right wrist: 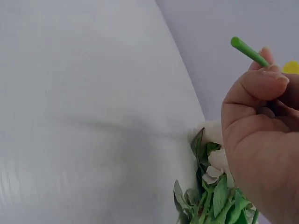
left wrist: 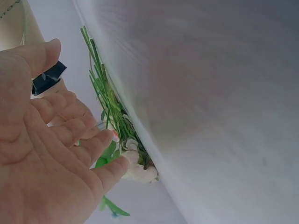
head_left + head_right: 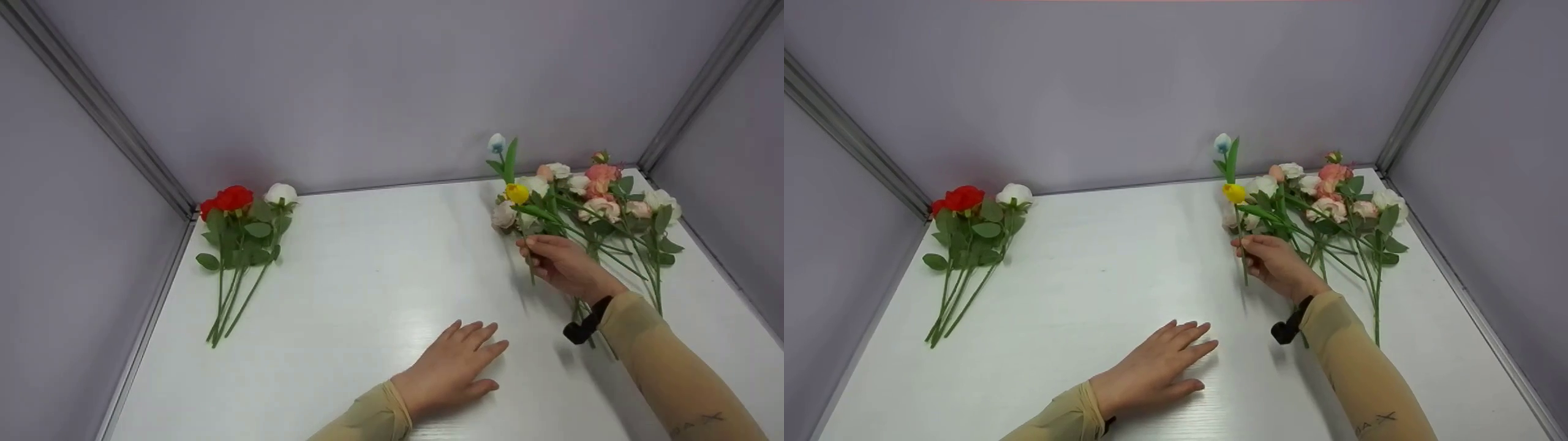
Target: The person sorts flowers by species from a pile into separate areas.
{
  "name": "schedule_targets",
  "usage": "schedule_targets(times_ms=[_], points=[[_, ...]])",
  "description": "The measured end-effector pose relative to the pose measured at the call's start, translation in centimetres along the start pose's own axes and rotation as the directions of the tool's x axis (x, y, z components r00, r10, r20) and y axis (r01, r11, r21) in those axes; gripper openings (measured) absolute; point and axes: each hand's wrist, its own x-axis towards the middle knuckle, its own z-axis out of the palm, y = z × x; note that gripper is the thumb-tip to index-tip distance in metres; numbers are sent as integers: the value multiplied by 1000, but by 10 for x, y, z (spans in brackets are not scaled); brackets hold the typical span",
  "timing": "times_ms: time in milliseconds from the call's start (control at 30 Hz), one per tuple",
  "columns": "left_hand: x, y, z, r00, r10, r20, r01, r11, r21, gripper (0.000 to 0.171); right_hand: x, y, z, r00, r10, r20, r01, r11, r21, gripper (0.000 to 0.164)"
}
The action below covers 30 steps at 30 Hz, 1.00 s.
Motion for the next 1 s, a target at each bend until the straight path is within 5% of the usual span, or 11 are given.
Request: schedule_targets(times_ms=[267, 567, 1000], points=[[-1, -1, 0, 1000, 2, -12, -2, 1000, 14, 65, 6, 1, 3, 996, -48, 80, 32, 981, 193, 28], [-2, -3, -1, 1000, -11, 4, 11, 1000, -20, 64, 17, 11, 18, 1000, 17, 9, -15, 989, -149, 20], [-3, -2, -3, 999, -36, 27, 37, 999, -29, 64, 14, -1, 20, 986, -37, -160, 2, 976, -216, 33]])
